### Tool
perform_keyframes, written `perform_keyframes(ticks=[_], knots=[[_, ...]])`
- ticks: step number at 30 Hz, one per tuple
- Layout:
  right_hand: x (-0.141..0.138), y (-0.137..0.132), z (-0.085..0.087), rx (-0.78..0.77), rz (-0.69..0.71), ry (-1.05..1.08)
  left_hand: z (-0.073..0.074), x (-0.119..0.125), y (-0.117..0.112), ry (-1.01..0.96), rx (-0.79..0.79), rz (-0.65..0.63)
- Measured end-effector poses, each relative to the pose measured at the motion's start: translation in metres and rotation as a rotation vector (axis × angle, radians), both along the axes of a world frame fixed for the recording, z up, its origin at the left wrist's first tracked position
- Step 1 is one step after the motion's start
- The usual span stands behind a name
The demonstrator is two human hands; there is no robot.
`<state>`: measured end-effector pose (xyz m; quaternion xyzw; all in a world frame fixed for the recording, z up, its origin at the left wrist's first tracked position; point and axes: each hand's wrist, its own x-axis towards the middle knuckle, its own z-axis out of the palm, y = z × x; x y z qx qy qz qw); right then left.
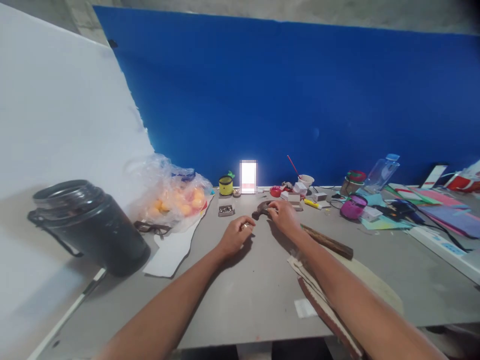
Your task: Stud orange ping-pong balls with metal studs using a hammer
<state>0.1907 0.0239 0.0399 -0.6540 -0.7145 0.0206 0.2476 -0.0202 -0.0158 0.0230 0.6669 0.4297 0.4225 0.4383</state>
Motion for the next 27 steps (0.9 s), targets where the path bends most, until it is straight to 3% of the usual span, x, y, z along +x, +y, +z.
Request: perform_keyframes(ticks=[4, 7, 10, 16, 21, 27], knots=[[-0.034, 0.013, 0.033, -0.135, 0.207, -0.101, -0.004, 0.004, -0.007, 0.181, 0.187, -0.076], [-0.075, 0.025, 0.059, -0.145, 0.306, -0.293, -0.006, 0.001, -0.003, 0.206, 0.213, -0.038], [-0.117, 0.038, 0.071, -0.269, 0.394, -0.398, -0.006, -0.005, 0.004, 0.195, 0.190, 0.026], [-0.165, 0.056, 0.065, -0.370, 0.445, -0.458, -0.013, -0.010, 0.016, 0.145, 0.176, 0.048], [-0.172, 0.060, 0.059, -0.361, 0.428, -0.470, -0.021, -0.010, 0.023, 0.081, 0.143, 0.044], [-0.171, 0.065, 0.056, -0.341, 0.432, -0.475, -0.021, -0.011, 0.024, 0.066, 0.110, 0.034]])
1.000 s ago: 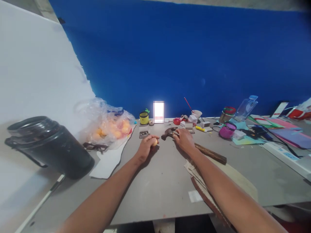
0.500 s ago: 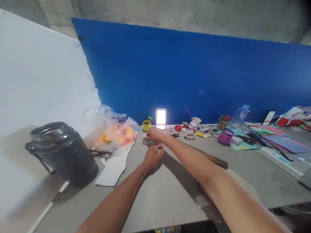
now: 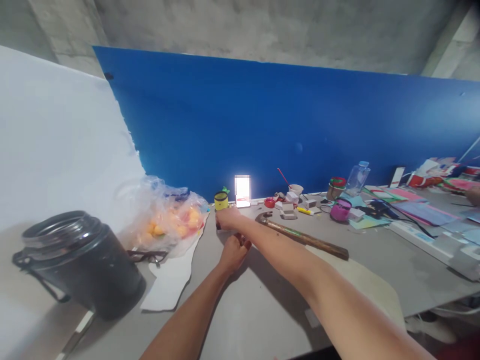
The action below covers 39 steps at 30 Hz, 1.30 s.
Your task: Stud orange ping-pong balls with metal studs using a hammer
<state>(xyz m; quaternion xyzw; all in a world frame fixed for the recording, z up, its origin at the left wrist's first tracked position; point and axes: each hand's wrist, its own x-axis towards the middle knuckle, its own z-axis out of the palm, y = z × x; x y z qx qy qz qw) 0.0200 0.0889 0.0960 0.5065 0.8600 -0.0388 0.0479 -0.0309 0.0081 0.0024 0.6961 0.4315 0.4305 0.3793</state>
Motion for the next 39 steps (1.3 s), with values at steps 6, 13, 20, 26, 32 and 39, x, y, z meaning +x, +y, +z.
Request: perform_keyframes(ticks=[6, 13, 20, 26, 32, 39], knots=[[0.000, 0.002, -0.008, 0.021, 0.014, 0.025, 0.002, -0.001, -0.001, 0.016, 0.002, -0.004], [0.011, -0.009, 0.008, 0.013, -0.007, 0.109, 0.004, 0.000, -0.002, 0.040, -0.005, 0.028], [0.088, -0.036, 0.006, 0.036, -0.106, 0.682, 0.016, 0.002, -0.007, -0.131, -0.082, 0.058], [0.143, -0.062, -0.031, -0.206, -0.288, 1.129, 0.019, 0.003, -0.008, -0.275, -0.153, 0.060], [0.154, -0.067, -0.059, -0.387, -0.398, 1.394, 0.022, 0.007, -0.014, -0.323, -0.248, 0.031], [0.162, -0.063, -0.070, -0.445, -0.444, 1.619, 0.021, 0.007, -0.016, -0.314, -0.308, 0.015]])
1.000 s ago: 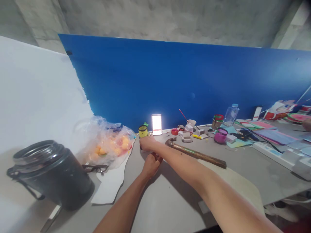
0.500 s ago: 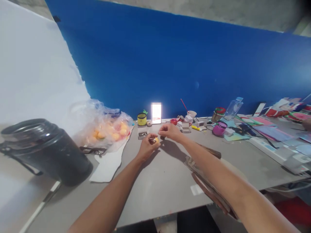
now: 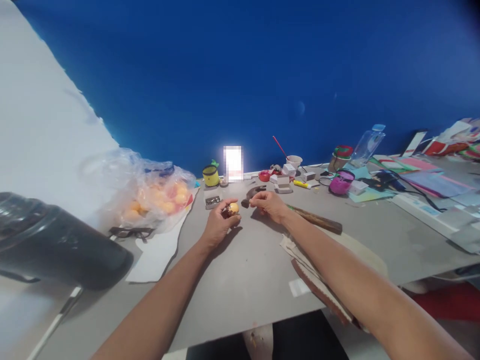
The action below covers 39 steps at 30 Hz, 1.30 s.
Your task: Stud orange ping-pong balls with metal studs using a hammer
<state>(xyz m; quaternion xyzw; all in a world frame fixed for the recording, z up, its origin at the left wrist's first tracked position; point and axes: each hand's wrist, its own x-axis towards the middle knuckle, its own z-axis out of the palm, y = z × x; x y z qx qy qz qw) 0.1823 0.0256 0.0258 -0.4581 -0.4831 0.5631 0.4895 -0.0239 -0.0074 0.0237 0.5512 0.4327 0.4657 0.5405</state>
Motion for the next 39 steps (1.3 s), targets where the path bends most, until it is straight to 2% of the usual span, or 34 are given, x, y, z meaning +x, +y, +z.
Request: perform_keyframes(ticks=[6, 13, 17, 24, 39], knots=[[-0.008, -0.005, -0.003, -0.083, 0.070, 0.111, -0.004, -0.001, 0.001, 0.208, 0.123, 0.108], [-0.015, -0.018, 0.001, -0.132, 0.255, 0.201, -0.002, -0.003, 0.000, 0.455, 0.276, 0.083], [-0.018, -0.022, -0.001, -0.142, 0.301, 0.184, -0.004, -0.003, 0.001, 0.540, 0.357, 0.115], [-0.021, -0.022, -0.003, -0.163, 0.266, 0.254, -0.005, 0.000, -0.002, 0.594, 0.435, 0.089], [-0.018, -0.020, -0.001, -0.224, 0.295, 0.159, -0.009, 0.001, -0.003, 0.627, 0.475, 0.079]])
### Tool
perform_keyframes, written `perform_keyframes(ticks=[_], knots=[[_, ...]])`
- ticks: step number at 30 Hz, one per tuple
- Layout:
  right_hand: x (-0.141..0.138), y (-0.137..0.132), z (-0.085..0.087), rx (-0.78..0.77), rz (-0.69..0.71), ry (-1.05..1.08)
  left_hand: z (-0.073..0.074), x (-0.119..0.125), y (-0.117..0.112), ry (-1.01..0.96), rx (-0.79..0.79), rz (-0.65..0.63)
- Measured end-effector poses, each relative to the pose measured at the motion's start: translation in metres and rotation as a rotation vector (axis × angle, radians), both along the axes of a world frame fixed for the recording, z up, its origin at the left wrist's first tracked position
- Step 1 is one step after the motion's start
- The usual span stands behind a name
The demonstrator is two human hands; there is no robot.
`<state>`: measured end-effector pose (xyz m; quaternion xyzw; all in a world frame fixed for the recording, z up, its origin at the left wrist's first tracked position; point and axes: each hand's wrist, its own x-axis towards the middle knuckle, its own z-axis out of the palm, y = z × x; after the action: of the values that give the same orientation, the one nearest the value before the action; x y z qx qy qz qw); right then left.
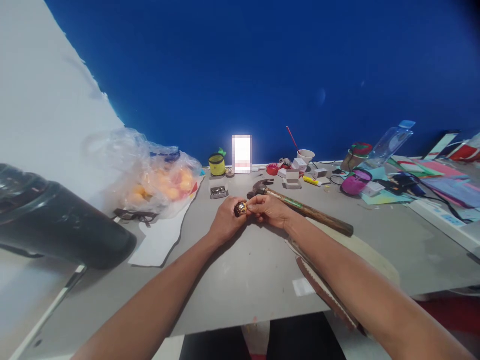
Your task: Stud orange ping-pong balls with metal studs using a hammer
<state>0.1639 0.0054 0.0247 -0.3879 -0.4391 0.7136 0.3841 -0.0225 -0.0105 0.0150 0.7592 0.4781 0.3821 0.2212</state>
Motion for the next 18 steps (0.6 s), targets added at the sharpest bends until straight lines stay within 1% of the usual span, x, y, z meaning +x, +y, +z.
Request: perform_keyframes(ticks=[5, 11, 15, 18], knots=[[-0.0002, -0.0002, -0.0001, 0.005, 0.006, 0.003, 0.0016, 0.0005, -0.0010, 0.013, 0.006, 0.021], [-0.0016, -0.0012, 0.0002, 0.014, -0.022, -0.013, 0.0012, -0.0004, -0.0007, 0.040, 0.016, 0.017], [-0.0031, -0.0018, -0.0001, 0.042, -0.019, -0.034, 0.0014, -0.0005, -0.0010, 0.053, 0.028, 0.015], [-0.0052, -0.0026, -0.0011, 0.075, -0.043, -0.074, 0.0024, -0.0001, -0.0023, 0.046, 0.031, 0.023]])
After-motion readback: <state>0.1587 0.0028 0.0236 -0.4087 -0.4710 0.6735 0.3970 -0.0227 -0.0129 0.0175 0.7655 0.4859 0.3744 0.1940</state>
